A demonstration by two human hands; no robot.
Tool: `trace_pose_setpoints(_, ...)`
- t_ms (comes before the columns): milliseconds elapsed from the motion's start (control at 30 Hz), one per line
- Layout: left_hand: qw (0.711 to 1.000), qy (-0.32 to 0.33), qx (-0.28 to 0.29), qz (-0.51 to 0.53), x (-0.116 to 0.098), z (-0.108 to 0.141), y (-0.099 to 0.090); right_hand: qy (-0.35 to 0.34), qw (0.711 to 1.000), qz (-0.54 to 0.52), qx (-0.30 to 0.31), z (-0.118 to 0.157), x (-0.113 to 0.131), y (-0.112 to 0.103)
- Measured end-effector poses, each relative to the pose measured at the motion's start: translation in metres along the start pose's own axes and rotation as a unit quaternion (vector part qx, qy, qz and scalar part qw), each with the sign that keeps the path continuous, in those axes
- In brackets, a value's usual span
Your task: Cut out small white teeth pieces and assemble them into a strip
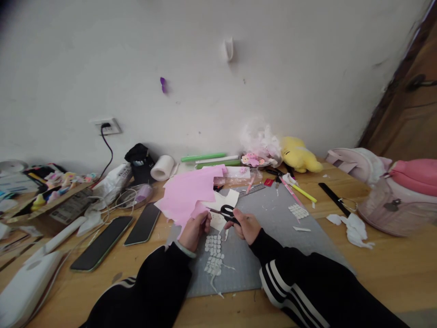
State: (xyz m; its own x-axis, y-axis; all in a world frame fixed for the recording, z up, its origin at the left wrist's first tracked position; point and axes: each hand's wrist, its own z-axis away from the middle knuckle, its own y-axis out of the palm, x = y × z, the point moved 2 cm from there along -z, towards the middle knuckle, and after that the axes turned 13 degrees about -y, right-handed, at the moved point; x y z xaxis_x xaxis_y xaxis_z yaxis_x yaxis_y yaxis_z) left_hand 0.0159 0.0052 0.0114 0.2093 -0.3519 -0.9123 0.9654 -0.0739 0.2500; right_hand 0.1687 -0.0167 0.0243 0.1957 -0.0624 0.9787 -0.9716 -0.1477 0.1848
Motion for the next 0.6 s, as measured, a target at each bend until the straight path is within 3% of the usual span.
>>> trace_pose_setpoints(600,0.999,-0.018,-0.003,0.026,0.0022,-0.0040,-0.0022,-0.026,1.000,0.011,-0.010,-0.0028,-0.0063,-0.0060)
